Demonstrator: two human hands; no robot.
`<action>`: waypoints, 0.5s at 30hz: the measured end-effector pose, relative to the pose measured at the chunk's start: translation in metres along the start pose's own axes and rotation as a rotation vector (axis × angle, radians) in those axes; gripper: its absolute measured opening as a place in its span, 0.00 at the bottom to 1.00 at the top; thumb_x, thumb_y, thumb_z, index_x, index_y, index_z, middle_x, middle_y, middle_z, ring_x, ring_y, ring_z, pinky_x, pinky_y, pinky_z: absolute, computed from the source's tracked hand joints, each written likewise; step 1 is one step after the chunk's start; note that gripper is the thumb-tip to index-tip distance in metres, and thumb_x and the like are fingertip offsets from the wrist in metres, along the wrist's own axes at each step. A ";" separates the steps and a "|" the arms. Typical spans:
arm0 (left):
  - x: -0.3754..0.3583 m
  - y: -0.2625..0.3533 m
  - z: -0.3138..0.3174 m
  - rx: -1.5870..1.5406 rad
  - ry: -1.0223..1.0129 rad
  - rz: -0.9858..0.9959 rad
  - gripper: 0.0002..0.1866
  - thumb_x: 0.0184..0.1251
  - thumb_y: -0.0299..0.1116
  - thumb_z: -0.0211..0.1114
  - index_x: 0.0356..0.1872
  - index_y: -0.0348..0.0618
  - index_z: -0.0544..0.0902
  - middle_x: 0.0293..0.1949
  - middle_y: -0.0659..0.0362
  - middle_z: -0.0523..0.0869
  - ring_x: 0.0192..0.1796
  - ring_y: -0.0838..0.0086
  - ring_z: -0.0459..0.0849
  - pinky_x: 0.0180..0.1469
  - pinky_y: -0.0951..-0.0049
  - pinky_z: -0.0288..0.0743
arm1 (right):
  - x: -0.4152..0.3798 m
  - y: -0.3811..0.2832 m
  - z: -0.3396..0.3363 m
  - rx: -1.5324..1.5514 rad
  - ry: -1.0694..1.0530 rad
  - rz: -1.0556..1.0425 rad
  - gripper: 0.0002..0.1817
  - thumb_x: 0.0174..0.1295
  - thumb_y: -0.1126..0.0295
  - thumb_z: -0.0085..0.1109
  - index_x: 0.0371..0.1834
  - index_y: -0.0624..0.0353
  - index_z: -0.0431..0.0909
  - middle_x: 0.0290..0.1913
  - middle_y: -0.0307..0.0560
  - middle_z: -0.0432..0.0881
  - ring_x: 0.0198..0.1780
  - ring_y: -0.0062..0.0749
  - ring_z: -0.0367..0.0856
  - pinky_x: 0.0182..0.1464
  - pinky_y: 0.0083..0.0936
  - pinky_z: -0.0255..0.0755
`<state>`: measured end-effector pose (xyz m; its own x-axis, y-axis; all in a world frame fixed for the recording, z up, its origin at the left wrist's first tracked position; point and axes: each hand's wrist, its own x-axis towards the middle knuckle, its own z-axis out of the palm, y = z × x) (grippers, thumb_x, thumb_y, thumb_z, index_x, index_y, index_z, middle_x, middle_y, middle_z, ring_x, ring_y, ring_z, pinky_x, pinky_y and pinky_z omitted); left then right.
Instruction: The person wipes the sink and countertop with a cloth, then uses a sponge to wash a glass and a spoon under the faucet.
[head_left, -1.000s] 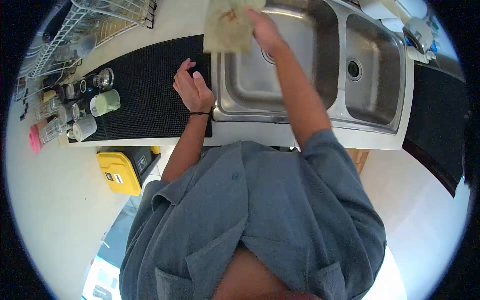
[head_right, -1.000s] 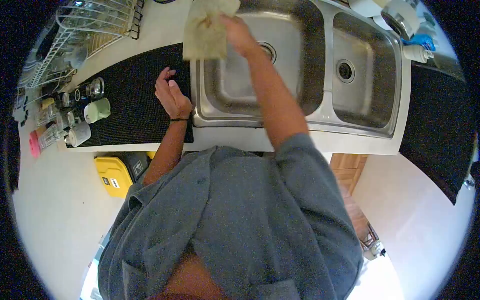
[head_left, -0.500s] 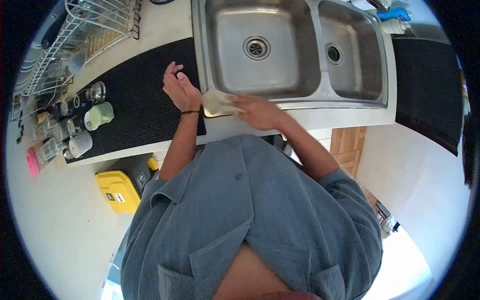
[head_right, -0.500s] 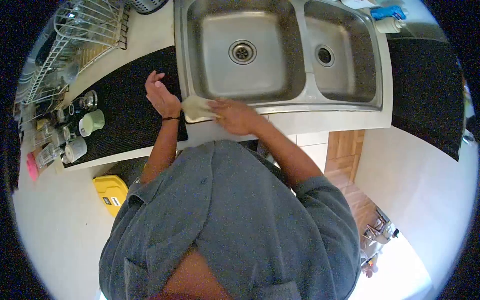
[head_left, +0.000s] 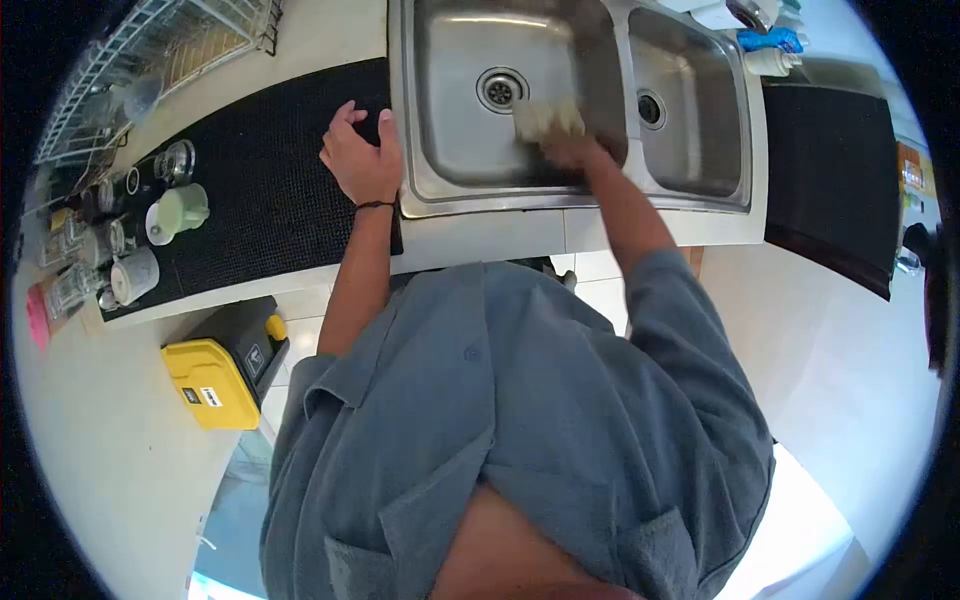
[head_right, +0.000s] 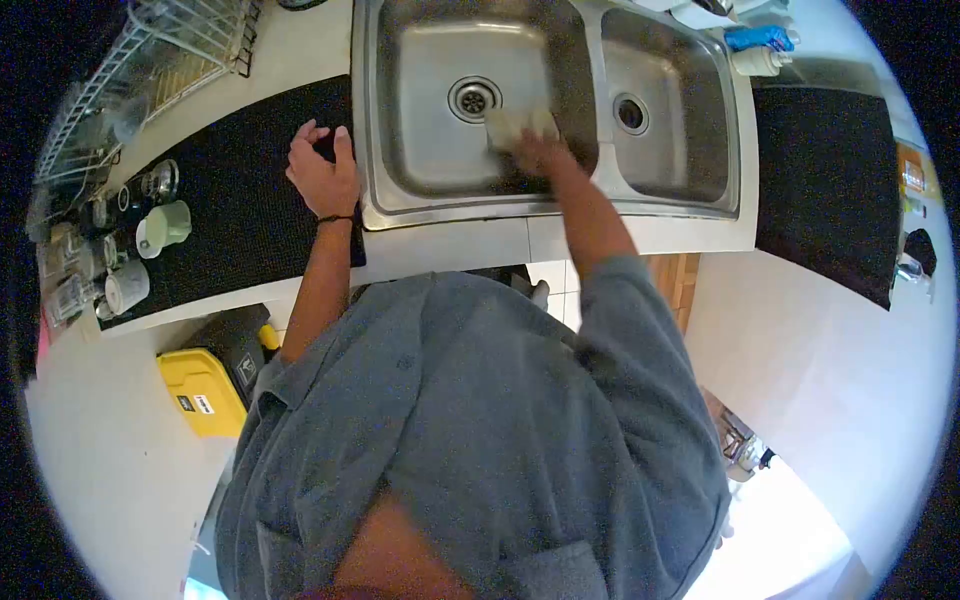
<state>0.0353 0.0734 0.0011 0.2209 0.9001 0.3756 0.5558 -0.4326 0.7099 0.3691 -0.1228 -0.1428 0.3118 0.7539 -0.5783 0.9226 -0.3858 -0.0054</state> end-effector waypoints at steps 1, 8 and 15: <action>0.000 -0.002 0.000 -0.013 0.006 -0.006 0.26 0.62 0.44 0.66 0.56 0.37 0.76 0.45 0.57 0.83 0.52 0.60 0.78 0.60 0.57 0.62 | -0.011 -0.014 0.007 -0.041 -0.054 -0.026 0.33 0.73 0.49 0.37 0.77 0.51 0.55 0.78 0.60 0.53 0.76 0.52 0.56 0.75 0.46 0.52; 0.003 0.001 -0.002 0.029 0.021 -0.027 0.23 0.65 0.45 0.65 0.55 0.42 0.76 0.43 0.60 0.84 0.51 0.63 0.79 0.59 0.58 0.64 | -0.052 -0.096 -0.056 0.538 -0.583 -0.082 0.28 0.72 0.55 0.41 0.69 0.59 0.68 0.68 0.50 0.74 0.64 0.39 0.73 0.67 0.35 0.64; 0.003 0.006 -0.007 -0.019 -0.003 -0.052 0.26 0.64 0.46 0.65 0.57 0.40 0.75 0.44 0.58 0.82 0.53 0.60 0.77 0.59 0.56 0.63 | -0.096 -0.197 -0.135 0.479 -0.518 -0.119 0.39 0.75 0.41 0.27 0.64 0.67 0.71 0.65 0.65 0.74 0.65 0.55 0.72 0.70 0.39 0.61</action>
<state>0.0334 0.0736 0.0105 0.1943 0.9215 0.3364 0.5517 -0.3862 0.7393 0.1883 -0.0471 0.0242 -0.0420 0.5019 -0.8639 0.7056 -0.5973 -0.3814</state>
